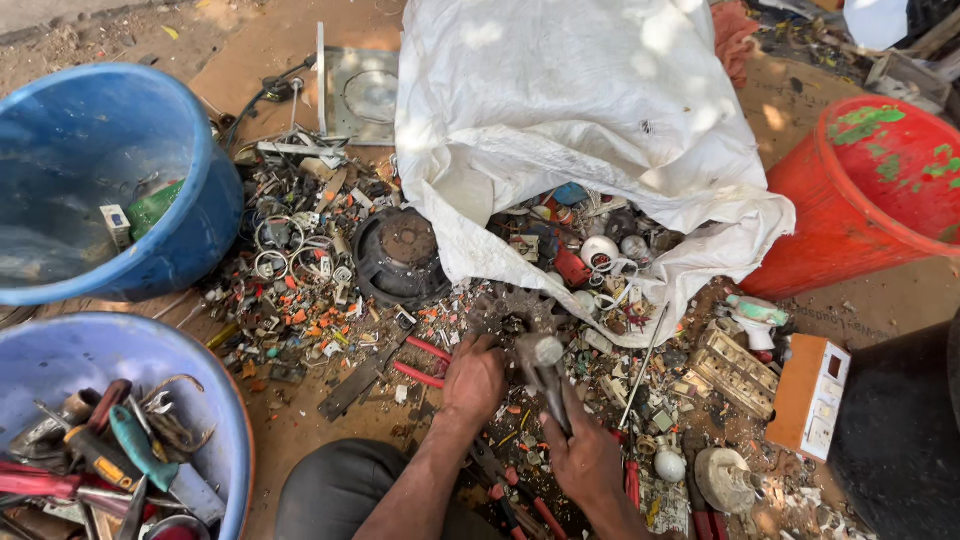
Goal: The person sits on the ground and uses a hammer to repeatedly strike and break apart small electronic components. They pick up items from a pile of debris, strike them on a metal surface, and occasionally separate the resulting pieces by hand.
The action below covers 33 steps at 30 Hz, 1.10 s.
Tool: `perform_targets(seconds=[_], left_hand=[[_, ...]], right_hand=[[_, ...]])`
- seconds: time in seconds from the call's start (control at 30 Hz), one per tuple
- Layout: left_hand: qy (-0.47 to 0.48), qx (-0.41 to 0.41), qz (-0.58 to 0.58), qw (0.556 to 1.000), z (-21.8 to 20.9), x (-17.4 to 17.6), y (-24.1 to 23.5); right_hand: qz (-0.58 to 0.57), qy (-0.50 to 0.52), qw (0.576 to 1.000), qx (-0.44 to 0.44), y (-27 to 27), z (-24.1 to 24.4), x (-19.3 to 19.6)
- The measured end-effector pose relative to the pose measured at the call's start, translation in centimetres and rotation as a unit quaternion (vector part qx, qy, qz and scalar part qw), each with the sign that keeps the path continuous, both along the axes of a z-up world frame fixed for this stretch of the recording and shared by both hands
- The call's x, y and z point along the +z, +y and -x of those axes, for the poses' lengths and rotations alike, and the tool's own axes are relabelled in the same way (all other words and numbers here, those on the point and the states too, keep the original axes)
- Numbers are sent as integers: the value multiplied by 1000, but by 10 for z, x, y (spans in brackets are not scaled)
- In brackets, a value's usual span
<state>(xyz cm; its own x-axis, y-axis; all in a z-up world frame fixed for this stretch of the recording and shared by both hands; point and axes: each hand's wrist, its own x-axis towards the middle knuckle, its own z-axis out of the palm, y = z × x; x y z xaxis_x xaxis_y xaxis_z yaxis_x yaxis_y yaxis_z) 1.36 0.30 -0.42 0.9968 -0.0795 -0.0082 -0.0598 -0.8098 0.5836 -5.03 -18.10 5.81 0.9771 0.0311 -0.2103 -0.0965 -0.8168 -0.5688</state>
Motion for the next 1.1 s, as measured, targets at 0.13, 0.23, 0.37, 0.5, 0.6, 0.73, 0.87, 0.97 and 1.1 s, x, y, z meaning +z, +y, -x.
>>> perform_targets(seconds=[0.13,0.23,0.37,0.5,0.6,0.73,0.87,0.97,1.1], left_hand=[[-15,10,46,999,-10,5,-1],[42,135,180,974,-13,4,0],[-19,69,37,997,-12,1,-1],[25,34,-31,999,-9,2,-6],[26,33,-33,999,-7,7,-8],[61,47,17,997,-7,26,-6],[92,215,256,938,-16,44,6],[79,390,350,848,-25,47,23],[-40,442,372,815,-26,40,39]], right_hand=[[-119,-140,983,-16,-6,5,8],[-184,-88,978,-51,-8,6,7],[-270,2,958,-98,-11,7,-7],[-259,20,960,-107,-10,8,-23],[-218,44,968,-114,-5,9,-24],[-208,1,975,-81,-6,9,-2],[-222,-140,965,-28,-13,19,20],[-158,-278,947,-20,-11,21,17],[-22,-123,991,43,3,1,2]])
